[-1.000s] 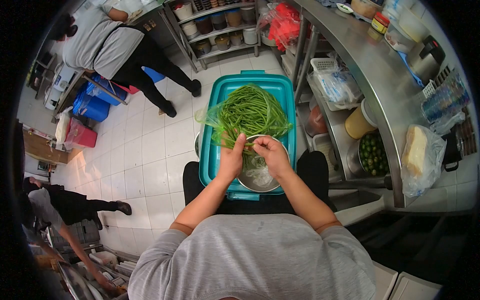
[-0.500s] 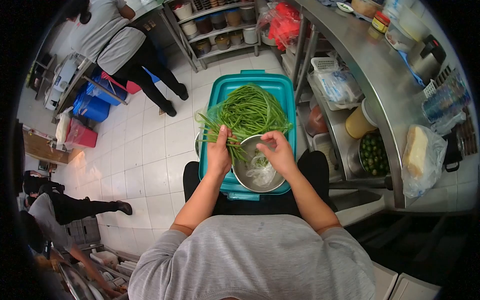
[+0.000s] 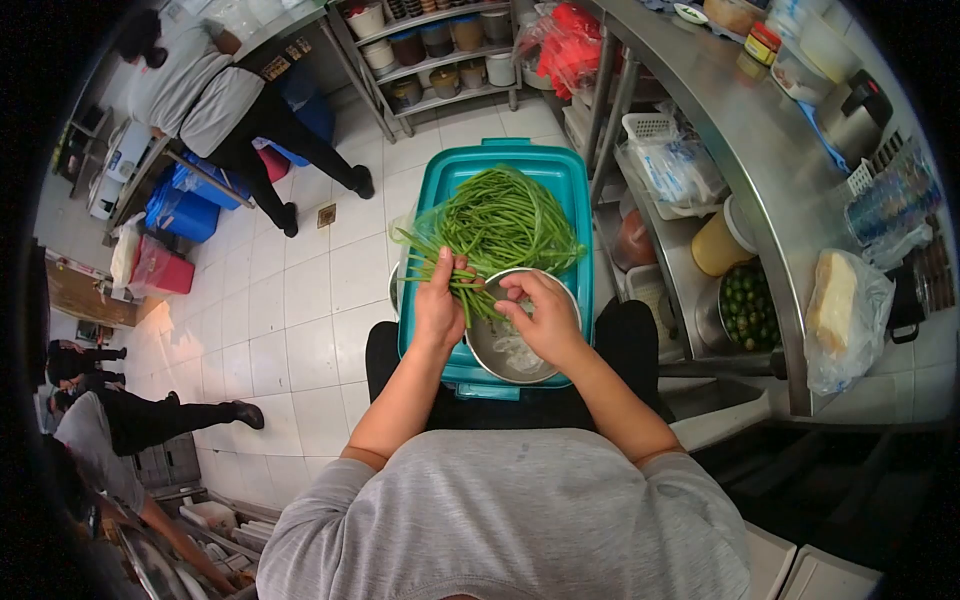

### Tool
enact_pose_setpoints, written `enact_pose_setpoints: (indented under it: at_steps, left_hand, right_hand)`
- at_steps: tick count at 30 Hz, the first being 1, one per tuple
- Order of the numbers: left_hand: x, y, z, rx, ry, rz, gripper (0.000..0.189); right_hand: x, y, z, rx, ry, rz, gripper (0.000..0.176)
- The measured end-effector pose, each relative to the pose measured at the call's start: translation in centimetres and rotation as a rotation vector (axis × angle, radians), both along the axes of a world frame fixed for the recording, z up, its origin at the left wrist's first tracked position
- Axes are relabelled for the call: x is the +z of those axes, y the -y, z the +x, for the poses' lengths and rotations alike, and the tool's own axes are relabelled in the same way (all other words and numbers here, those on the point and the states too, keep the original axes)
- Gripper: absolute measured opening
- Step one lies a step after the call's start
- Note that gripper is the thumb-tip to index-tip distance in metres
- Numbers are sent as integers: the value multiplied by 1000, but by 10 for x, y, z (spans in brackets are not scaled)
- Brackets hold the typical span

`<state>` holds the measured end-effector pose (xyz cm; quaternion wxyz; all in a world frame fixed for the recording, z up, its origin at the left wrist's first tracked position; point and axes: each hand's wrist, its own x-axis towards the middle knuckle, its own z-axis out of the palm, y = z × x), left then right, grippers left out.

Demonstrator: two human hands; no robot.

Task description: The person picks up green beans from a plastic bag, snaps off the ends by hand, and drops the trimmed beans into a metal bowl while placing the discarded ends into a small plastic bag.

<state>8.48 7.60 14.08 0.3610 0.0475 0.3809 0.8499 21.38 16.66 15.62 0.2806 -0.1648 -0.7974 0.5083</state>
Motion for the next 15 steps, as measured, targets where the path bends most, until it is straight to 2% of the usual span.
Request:
enact_pose_setpoints:
  at_steps: [3,7,10,13,15]
  left_hand:
    - [-6,-2,3,-24,-93,-91,22]
    - [-13,-4,10,-57,-142,-52,21]
    - [-10,-4,11,-94,-111,-35,20]
    - [-3,-4,17,-163,-20,13,19]
    - [-5,-6,20,-206,75,52,17]
  right_hand:
    - [1,-2,-1,-10,-59,171,18]
    - [-10,-8,-3,-6,-34,488,13]
    - [-12,-4,-2,18,-68,207,6]
    - [-14,3,-4,-36,-188,-189,6]
    - [-24,4,-6,-112,-238,-285,6]
